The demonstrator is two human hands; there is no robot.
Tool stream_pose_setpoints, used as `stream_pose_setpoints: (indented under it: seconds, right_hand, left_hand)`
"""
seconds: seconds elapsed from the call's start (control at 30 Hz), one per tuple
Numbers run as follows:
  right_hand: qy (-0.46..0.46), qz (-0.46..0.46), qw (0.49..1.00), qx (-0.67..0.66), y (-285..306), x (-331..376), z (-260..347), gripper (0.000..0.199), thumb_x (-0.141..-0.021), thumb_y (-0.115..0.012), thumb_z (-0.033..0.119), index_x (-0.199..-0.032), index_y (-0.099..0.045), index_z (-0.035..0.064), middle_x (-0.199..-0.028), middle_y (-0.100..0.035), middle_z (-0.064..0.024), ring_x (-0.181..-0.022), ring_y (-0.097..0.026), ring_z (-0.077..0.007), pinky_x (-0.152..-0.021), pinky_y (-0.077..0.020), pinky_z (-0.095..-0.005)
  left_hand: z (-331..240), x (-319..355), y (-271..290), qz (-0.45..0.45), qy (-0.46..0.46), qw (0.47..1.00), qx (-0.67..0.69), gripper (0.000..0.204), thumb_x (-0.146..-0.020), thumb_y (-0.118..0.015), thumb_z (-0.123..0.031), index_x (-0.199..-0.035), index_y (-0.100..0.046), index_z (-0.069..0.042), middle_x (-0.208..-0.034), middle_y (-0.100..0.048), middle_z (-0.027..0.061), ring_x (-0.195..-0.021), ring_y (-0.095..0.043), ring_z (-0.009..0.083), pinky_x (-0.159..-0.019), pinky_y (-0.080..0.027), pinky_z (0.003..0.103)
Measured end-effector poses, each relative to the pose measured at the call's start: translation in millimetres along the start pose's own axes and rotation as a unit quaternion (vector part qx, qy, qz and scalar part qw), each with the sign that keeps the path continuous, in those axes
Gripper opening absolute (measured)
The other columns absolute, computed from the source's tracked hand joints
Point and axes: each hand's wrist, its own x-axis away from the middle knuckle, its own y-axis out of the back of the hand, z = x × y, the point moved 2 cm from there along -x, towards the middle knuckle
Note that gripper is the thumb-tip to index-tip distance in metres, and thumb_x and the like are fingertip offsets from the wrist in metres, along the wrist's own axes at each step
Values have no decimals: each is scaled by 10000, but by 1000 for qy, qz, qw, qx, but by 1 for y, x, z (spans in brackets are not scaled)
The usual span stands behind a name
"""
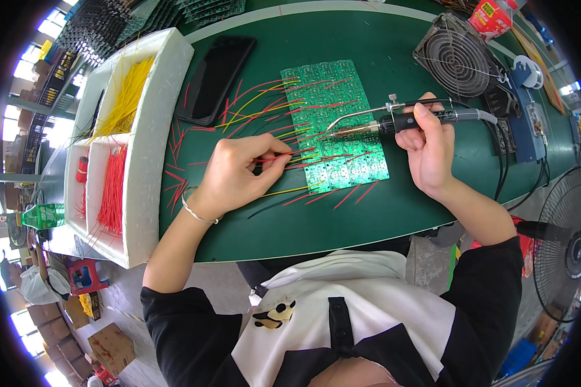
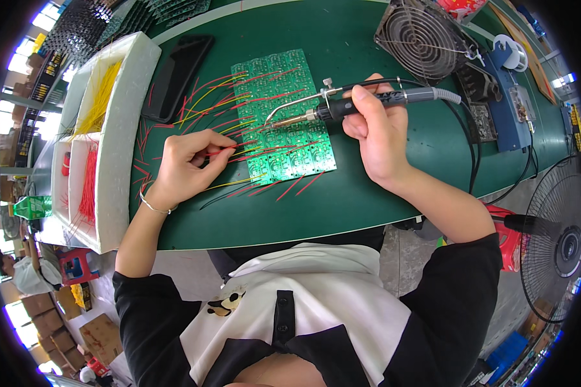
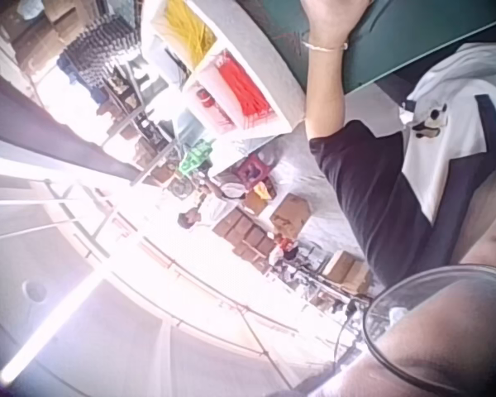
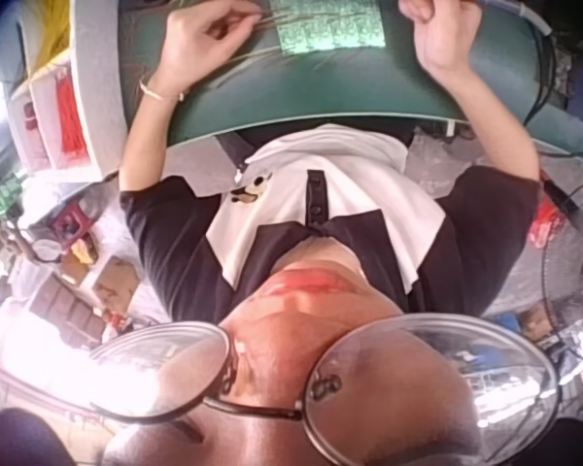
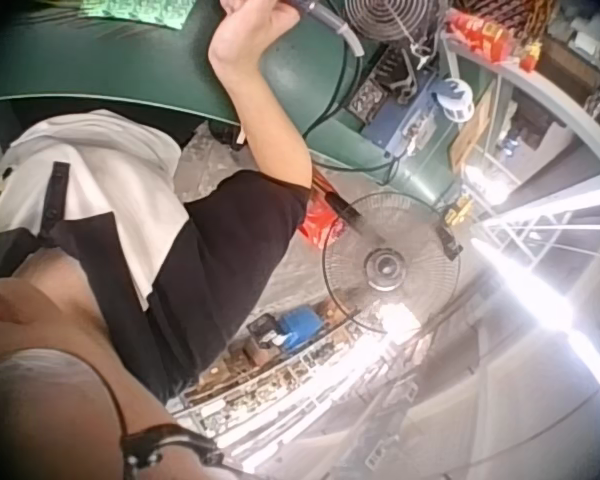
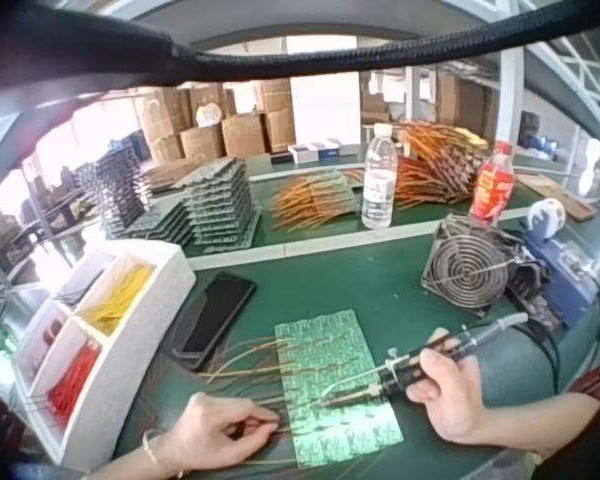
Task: The person solders colored wires onto a green printed circuit board with a soldering iron.
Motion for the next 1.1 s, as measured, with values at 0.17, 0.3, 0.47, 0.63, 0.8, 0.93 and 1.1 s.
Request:
stream_pose_setpoints:
  seconds: [0.17, 0.3, 0.47, 0.63, 0.8, 0.93, 1.1]
  right_hand:
    - [1, 12, 1000, 6, 4, -2, 1, 116, -867, -488, 134, -775, -463, 67, -586, -373, 44, -454, -279, -18, -434, -228, -205]
    - [5, 6, 1000, 6, 4, -2, 2, 120, -867, -489, 140, -775, -463, 68, -582, -367, 45, -453, -280, -19, -431, -226, -207]
    - [-23, 24, 999, 1, 1, 0, 0, 120, -860, -501, 134, -773, -445, 73, -600, -375, 40, -456, -283, -16, -430, -225, -195]
    - [-9, 27, 1000, 12, 1, 0, 1, 124, -854, -508, 126, -769, -430, 80, -609, -374, 40, -459, -285, -15, -429, -225, -190]
    - [-17, 29, 999, 9, 2, 0, 0, 137, -851, -512, 124, -759, -418, 85, -611, -375, 40, -461, -285, -12, -428, -225, -190]
    - [-20, 25, 999, 13, 0, 0, 1, 141, -851, -512, 124, -756, -414, 88, -609, -375, 40, -462, -284, -11, -429, -221, -190]
    - [-19, 34, 999, 12, 0, 0, 1, 137, -852, -510, 126, -758, -420, 83, -611, -378, 42, -462, -280, -10, -430, -216, -190]
  left_hand:
    - [-3, -1, 9, -3, -11, 1000, -14, 99, -722, -640, -23, -816, -619, 2, -571, -548, 11, -418, -304, 20, -380, -222, 192]
    - [-3, -1, 26, -56, 44, 996, -45, 69, -725, -639, -41, -792, -634, -26, -606, -583, 33, -434, -414, 39, -385, -298, 197]
    - [-10, -2, 16, -40, 11, 999, -11, 27, -752, -615, -5, -772, -633, -3, -576, -556, -15, -467, -374, -11, -401, -246, 163]
    - [-4, 2, 2, -21, 11, 1000, 16, 51, -741, -626, -4, -790, -612, -6, -531, -527, -4, -451, -351, -1, -396, -247, 180]
    - [-1, 3, -2, 0, 33, 999, 41, 49, -736, -629, -6, -750, -583, 2, -514, -518, -2, -443, -345, 0, -396, -246, 179]
    - [0, 2, -3, -3, 35, 999, 33, 46, -734, -630, -8, -743, -586, 3, -525, -531, 0, -446, -347, -2, -399, -250, 173]
    - [0, 2, -4, -10, 38, 999, 36, 44, -732, -630, -7, -733, -588, 5, -534, -542, 0, -454, -355, -6, -404, -261, 168]
